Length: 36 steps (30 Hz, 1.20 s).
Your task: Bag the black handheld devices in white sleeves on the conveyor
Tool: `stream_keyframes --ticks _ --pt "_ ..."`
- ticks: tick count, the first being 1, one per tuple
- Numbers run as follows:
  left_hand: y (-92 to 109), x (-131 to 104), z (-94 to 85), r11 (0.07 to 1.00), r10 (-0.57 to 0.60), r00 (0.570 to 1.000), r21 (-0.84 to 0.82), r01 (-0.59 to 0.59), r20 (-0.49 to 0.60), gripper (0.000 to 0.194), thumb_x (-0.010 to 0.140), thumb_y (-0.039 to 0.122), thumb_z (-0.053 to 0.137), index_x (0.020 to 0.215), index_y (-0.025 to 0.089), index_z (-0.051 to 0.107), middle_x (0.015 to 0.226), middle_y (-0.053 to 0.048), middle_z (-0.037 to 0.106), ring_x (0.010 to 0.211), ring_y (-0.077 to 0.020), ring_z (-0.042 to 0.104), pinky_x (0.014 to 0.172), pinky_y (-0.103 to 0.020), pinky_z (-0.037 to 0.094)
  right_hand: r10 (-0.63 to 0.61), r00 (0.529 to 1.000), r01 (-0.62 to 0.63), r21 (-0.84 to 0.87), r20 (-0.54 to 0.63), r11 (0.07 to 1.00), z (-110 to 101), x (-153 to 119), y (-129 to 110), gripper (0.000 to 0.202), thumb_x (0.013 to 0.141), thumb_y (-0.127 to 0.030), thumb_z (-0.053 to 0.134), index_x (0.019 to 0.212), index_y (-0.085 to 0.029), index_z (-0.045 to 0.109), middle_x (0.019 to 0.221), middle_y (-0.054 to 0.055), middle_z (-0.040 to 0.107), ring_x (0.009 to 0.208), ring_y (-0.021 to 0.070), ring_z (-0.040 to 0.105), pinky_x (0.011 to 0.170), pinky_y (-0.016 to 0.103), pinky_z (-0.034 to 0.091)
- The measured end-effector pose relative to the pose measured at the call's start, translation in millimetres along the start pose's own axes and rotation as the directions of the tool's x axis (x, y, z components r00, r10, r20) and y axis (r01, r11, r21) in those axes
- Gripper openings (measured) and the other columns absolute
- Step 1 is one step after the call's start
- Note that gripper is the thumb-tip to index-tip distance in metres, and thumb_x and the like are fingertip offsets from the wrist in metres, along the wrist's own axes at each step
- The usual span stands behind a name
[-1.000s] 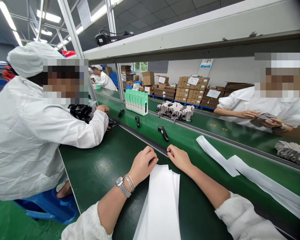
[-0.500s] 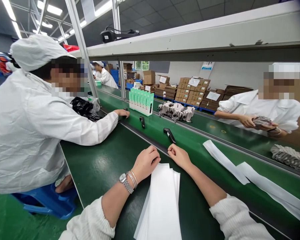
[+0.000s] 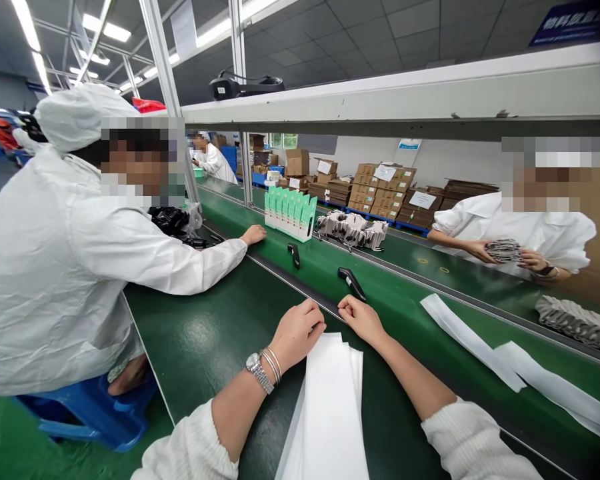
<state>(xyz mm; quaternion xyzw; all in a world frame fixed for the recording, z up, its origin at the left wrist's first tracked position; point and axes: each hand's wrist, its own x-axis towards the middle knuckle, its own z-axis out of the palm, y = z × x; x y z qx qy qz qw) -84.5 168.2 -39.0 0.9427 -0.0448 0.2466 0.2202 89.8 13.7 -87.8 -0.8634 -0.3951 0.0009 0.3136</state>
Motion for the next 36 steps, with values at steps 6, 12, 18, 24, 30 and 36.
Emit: stream_keyframes --ticks 6,12,18,24,30,36 --pt "0.1 1.3 2.0 0.999 -0.037 0.999 -0.032 0.038 0.029 0.013 0.090 0.019 0.048 0.082 0.018 0.059 0.092 -0.002 0.057 0.074 -0.0104 0.052 0.069 -0.025 0.042 -0.011 1.000 0.011 -0.004 -0.016 1.000 -0.2 0.0 2.4 0.012 0.083 -0.028 0.049 0.087 -0.023 0.059 0.067 -0.004 0.056 0.063 0.0126 0.053 0.058 0.023 0.032" --pt "-1.7 4.4 0.2 0.983 -0.169 0.983 -0.067 0.174 0.071 0.020 0.092 0.028 0.046 0.079 0.018 0.057 0.089 -0.001 0.054 0.073 -0.0102 0.051 0.067 -0.024 0.041 -0.053 0.996 0.051 -0.020 -0.074 0.998 -11.7 5.0 -3.0 0.017 0.089 -0.027 0.045 0.087 -0.023 0.061 0.080 -0.002 0.062 0.070 0.0130 0.056 0.063 0.025 0.036" --pt "-10.2 4.6 -3.2 0.944 -0.285 0.923 -0.094 0.317 0.257 0.020 0.078 0.038 0.065 0.077 0.019 0.057 0.083 0.002 0.052 0.066 -0.0101 0.049 0.062 -0.024 0.038 -0.009 0.931 -0.142 -0.386 -0.365 0.912 -32.7 21.8 18.5 0.027 0.086 -0.026 0.052 0.111 -0.019 0.060 0.118 0.012 0.058 0.109 0.0288 0.050 0.087 0.038 0.038" --pt "-3.9 8.5 -2.1 0.981 -0.137 0.965 -0.103 0.163 0.226 0.027 0.092 0.027 0.044 0.070 0.017 0.056 0.075 0.002 0.056 0.070 -0.0103 0.052 0.076 -0.028 0.035 0.298 0.923 -0.311 -0.018 -0.243 0.950 -29.3 30.7 50.7 0.052 0.083 -0.015 0.046 0.135 -0.016 0.042 0.110 0.016 0.059 0.100 0.0291 0.055 0.086 0.044 0.041" --pt "-2.3 8.2 -2.7 0.988 -0.068 0.979 -0.126 0.094 0.192 0.022 0.095 0.021 0.039 0.082 0.019 0.057 0.080 0.004 0.065 0.072 -0.0096 0.055 0.087 -0.030 0.033 0.259 0.959 -0.086 0.756 -0.114 0.649 -25.5 31.3 10.3 0.086 0.072 -0.027 0.064 0.143 -0.026 0.015 0.088 0.000 0.058 0.081 0.0189 0.062 0.075 0.034 0.050" --pt "0.3 8.8 -5.4 0.997 -0.003 0.997 -0.080 0.009 0.081 0.011 0.088 0.025 0.056 0.080 0.019 0.058 0.088 0.001 0.059 0.086 -0.0129 0.055 0.088 -0.031 0.036 0.146 0.989 -0.038 0.891 -0.032 0.453 -24.3 8.0 -42.0 0.106 0.064 -0.024 0.076 0.144 -0.037 0.009 0.098 0.000 0.054 0.076 0.0161 0.063 0.066 0.031 0.052"
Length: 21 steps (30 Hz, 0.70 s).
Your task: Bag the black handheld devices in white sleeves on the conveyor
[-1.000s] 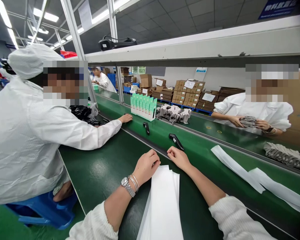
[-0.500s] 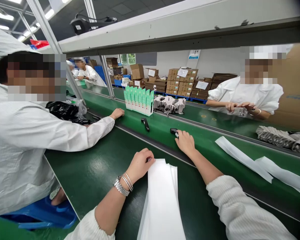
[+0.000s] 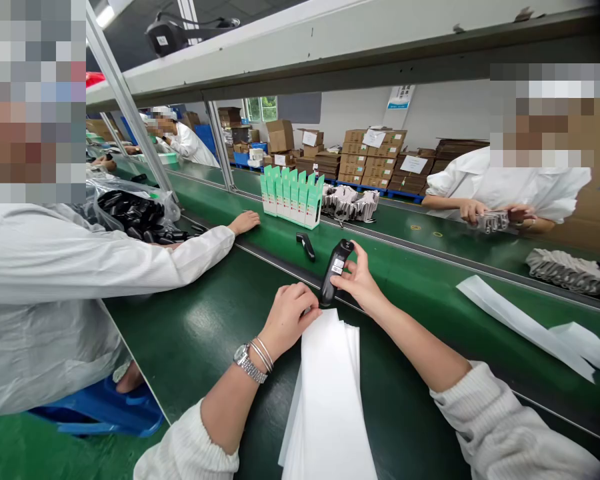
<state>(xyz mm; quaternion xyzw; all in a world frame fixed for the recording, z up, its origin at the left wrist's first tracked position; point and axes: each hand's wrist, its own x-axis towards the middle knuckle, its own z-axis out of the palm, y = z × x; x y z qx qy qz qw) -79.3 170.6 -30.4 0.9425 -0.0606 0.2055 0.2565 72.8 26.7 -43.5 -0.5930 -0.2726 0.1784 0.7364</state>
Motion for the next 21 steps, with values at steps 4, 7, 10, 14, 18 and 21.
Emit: stream_keyframes --ticks 4,7,10,14,18,21 --pt "3.9 -0.6 1.2 0.998 0.033 0.996 -0.042 -0.036 -0.088 0.010 0.086 0.025 0.060 0.078 0.019 0.060 0.091 -0.001 0.055 0.088 -0.0137 0.053 0.086 -0.032 0.038 0.019 0.996 -0.020 0.014 0.086 1.000 13.5 -13.0 -4.9 0.103 0.065 -0.022 0.076 0.143 -0.039 0.011 0.107 0.002 0.051 0.077 0.0140 0.062 0.069 0.031 0.052" --pt "8.6 -1.3 1.2 0.994 0.032 0.989 -0.098 -0.047 -0.147 0.008 0.085 0.022 0.060 0.078 0.018 0.059 0.095 -0.003 0.054 0.092 -0.0148 0.052 0.085 -0.031 0.040 0.047 0.983 -0.050 0.008 0.176 0.999 22.1 -20.3 -6.9 0.089 0.067 -0.025 0.076 0.137 -0.036 0.023 0.111 0.002 0.050 0.079 0.0131 0.062 0.067 0.028 0.051" --pt "13.5 -1.6 0.0 0.984 0.000 0.976 -0.172 -0.039 -0.219 0.007 0.087 0.018 0.055 0.080 0.018 0.057 0.099 -0.004 0.051 0.095 -0.0151 0.052 0.086 -0.030 0.043 0.100 0.961 -0.090 -0.050 0.260 0.995 29.7 -27.5 -5.9 0.048 0.078 -0.037 0.068 0.120 -0.029 0.046 0.111 0.002 0.052 0.083 0.0125 0.059 0.068 0.026 0.050" --pt "17.5 -0.9 -1.8 0.968 -0.084 0.960 -0.249 0.016 -0.266 0.009 0.089 0.016 0.050 0.080 0.017 0.053 0.099 -0.005 0.048 0.095 -0.0145 0.050 0.085 -0.029 0.044 0.204 0.924 -0.201 -0.041 0.323 0.979 36.1 -34.0 3.6 0.035 0.087 -0.052 0.057 0.107 -0.024 0.061 0.098 0.003 0.060 0.087 0.0147 0.058 0.077 0.028 0.048" --pt "17.8 0.4 -2.0 0.955 -0.144 0.955 -0.291 0.065 -0.259 0.012 0.090 0.018 0.047 0.079 0.017 0.051 0.096 -0.005 0.048 0.092 -0.0144 0.050 0.083 -0.028 0.044 0.268 0.902 -0.313 0.085 0.339 0.946 39.4 -35.8 8.0 0.045 0.082 -0.060 0.059 0.096 -0.018 0.067 0.092 0.005 0.064 0.090 0.0180 0.060 0.083 0.031 0.047" --pt "16.8 0.8 -2.6 0.942 -0.178 0.950 -0.325 0.089 -0.255 0.013 0.090 0.017 0.046 0.078 0.017 0.051 0.094 -0.004 0.048 0.090 -0.0137 0.050 0.082 -0.027 0.044 0.329 0.872 -0.382 0.085 0.362 0.920 39.9 -36.4 1.1 0.043 0.075 -0.058 0.069 0.084 -0.015 0.068 0.082 0.004 0.064 0.081 0.0171 0.060 0.079 0.031 0.047"
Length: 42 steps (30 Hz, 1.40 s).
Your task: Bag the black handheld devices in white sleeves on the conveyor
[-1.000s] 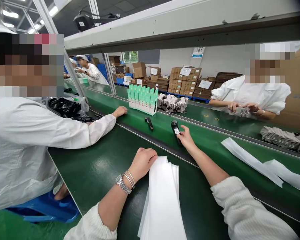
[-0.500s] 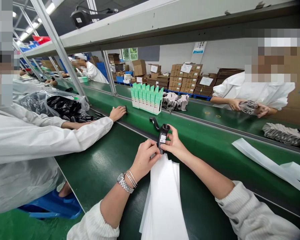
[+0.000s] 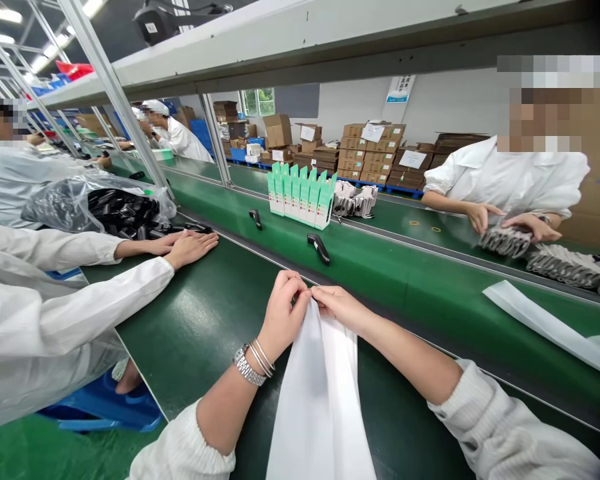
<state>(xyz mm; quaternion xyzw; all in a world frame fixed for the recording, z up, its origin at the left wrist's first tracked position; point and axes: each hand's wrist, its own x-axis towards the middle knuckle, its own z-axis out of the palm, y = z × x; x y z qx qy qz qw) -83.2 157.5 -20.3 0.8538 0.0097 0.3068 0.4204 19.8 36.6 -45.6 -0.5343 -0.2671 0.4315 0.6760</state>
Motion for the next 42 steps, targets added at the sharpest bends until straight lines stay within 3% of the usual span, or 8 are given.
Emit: stream_keyframes --ticks 12,18,20,22,24,26,36,42 --pt "-1.7 3.4 0.5 0.982 -0.123 0.992 -0.144 0.119 -0.019 0.017 0.089 0.023 0.051 0.074 0.016 0.053 0.092 -0.003 0.049 0.085 -0.0120 0.050 0.076 -0.025 0.044 0.163 0.960 -0.172 0.021 0.229 0.985 4.3 -16.3 -18.1 0.036 0.069 -0.042 0.079 0.086 -0.012 0.069 0.081 0.007 0.069 0.075 0.0168 0.065 0.078 0.032 0.048" --pt "-21.8 6.9 -8.0 0.977 -0.215 0.977 0.004 0.215 0.018 0.021 0.086 0.033 0.055 0.074 0.016 0.055 0.083 -0.001 0.052 0.072 -0.0103 0.047 0.066 -0.024 0.041 -0.143 0.969 0.092 -0.245 -0.201 0.965 -22.6 -5.6 -44.5 0.034 0.080 -0.052 0.061 0.077 -0.018 0.060 0.056 0.002 0.061 0.056 0.0159 0.057 0.066 0.032 0.046" --pt "-28.7 6.0 -13.1 0.962 -0.264 0.958 0.095 0.255 0.109 0.022 0.080 0.038 0.062 0.076 0.017 0.057 0.079 0.001 0.052 0.067 -0.0098 0.045 0.061 -0.023 0.039 -0.310 0.884 0.059 -0.574 -0.350 0.817 -49.9 1.5 -62.3 0.032 0.085 -0.047 0.051 0.078 -0.018 0.061 0.060 0.003 0.061 0.059 0.0171 0.057 0.065 0.031 0.044" --pt "-31.6 4.5 -15.9 0.957 -0.282 0.928 0.132 0.257 0.244 0.021 0.075 0.036 0.066 0.077 0.017 0.058 0.075 0.002 0.053 0.064 -0.0097 0.046 0.058 -0.022 0.037 -0.410 0.814 -0.179 -0.850 -0.411 0.496 -76.3 9.4 -74.2 0.031 0.089 -0.038 0.043 0.078 -0.018 0.064 0.071 0.006 0.065 0.070 0.0208 0.060 0.070 0.033 0.043" --pt "-29.6 3.4 -15.4 0.966 -0.254 0.907 0.139 0.219 0.336 0.014 0.077 0.030 0.062 0.073 0.017 0.059 0.071 0.002 0.054 0.063 -0.0098 0.047 0.057 -0.022 0.036 -0.480 0.783 -0.371 -0.916 -0.396 0.151 -94.0 19.0 -74.5 0.028 0.089 -0.031 0.043 0.085 -0.017 0.068 0.089 0.010 0.067 0.089 0.0268 0.060 0.080 0.038 0.041" --pt "-24.3 3.1 -12.3 0.979 -0.184 0.916 0.146 0.140 0.356 0.016 0.082 0.025 0.053 0.070 0.017 0.060 0.070 0.001 0.057 0.064 -0.0102 0.049 0.059 -0.022 0.036 -0.500 0.794 -0.411 -0.911 -0.347 -0.020 -101.1 30.8 -63.4 0.028 0.087 -0.032 0.049 0.101 -0.018 0.068 0.106 0.014 0.065 0.105 0.0317 0.055 0.089 0.044 0.037" --pt "-16.0 2.1 -2.8 0.955 -0.027 0.928 0.284 -0.086 0.372 0.024 0.093 0.021 0.038 0.084 0.020 0.060 0.073 0.003 0.063 0.063 -0.0099 0.051 0.086 -0.031 0.039 -0.377 0.791 -0.244 -0.814 -0.481 0.526 -107.1 65.8 -12.4 0.050 0.085 -0.018 0.043 0.135 -0.015 0.039 0.112 0.015 0.060 0.101 0.0259 0.061 0.085 0.042 0.047" --pt "-12.1 3.1 -5.8 0.929 0.071 0.941 0.321 -0.184 0.332 0.016 0.093 0.025 0.046 0.085 0.021 0.060 0.091 -0.002 0.060 0.089 -0.0150 0.054 0.090 -0.033 0.037 -0.410 0.859 0.293 -0.362 -0.307 0.885 -68.4 20.4 -19.1 0.082 0.077 -0.029 0.063 0.140 -0.031 0.011 0.108 0.005 0.060 0.091 0.0201 0.067 0.082 0.038 0.053"
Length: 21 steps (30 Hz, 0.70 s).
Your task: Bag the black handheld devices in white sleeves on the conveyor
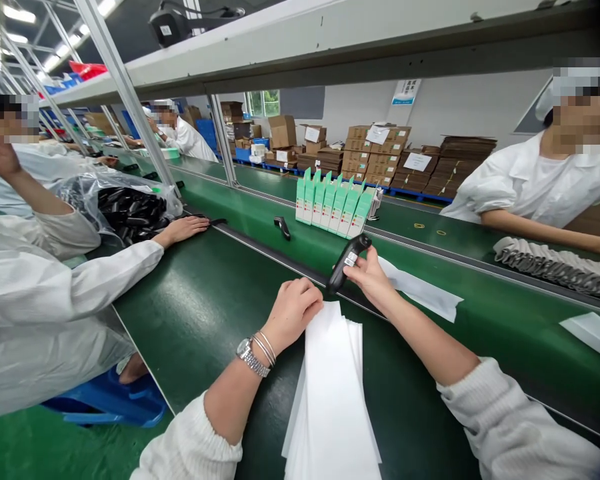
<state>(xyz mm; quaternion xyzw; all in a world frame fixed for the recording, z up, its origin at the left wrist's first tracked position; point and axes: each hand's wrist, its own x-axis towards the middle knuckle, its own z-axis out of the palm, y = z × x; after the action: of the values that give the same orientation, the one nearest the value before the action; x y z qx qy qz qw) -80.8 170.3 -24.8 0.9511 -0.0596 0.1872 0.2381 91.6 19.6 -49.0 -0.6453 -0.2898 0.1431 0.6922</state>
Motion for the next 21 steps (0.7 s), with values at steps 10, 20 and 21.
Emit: stream_keyframes --ticks 10,20,21 --pt "16.8 -1.8 -1.0 0.975 -0.009 0.984 -0.222 -0.031 -0.179 0.009 0.089 0.021 0.052 0.081 0.018 0.057 0.103 -0.005 0.051 0.099 -0.0164 0.050 0.091 -0.032 0.041 0.060 0.956 -0.106 0.149 0.288 0.983 35.2 -41.4 -22.6 0.050 0.085 -0.044 0.061 0.129 -0.029 0.044 0.123 0.007 0.054 0.101 0.0187 0.059 0.080 0.032 0.052" --pt "11.7 1.3 -9.2 0.915 -0.143 0.971 -0.399 0.057 -0.189 0.015 0.088 0.025 0.055 0.075 0.016 0.055 0.086 -0.002 0.050 0.084 -0.0123 0.051 0.079 -0.026 0.043 0.107 0.959 -0.098 -0.048 0.264 0.994 44.2 -48.4 -20.8 0.033 0.086 -0.040 0.060 0.113 -0.022 0.057 0.098 0.003 0.059 0.082 0.0144 0.059 0.072 0.028 0.049" --pt "11.2 1.3 -11.7 0.914 -0.133 0.983 -0.399 0.072 -0.129 0.016 0.087 0.026 0.057 0.074 0.016 0.055 0.084 -0.001 0.051 0.080 -0.0117 0.050 0.076 -0.025 0.043 0.132 0.963 -0.120 -0.065 0.235 0.991 41.4 -47.1 -22.6 0.033 0.086 -0.041 0.059 0.113 -0.022 0.057 0.098 0.003 0.059 0.080 0.0144 0.059 0.068 0.027 0.049"
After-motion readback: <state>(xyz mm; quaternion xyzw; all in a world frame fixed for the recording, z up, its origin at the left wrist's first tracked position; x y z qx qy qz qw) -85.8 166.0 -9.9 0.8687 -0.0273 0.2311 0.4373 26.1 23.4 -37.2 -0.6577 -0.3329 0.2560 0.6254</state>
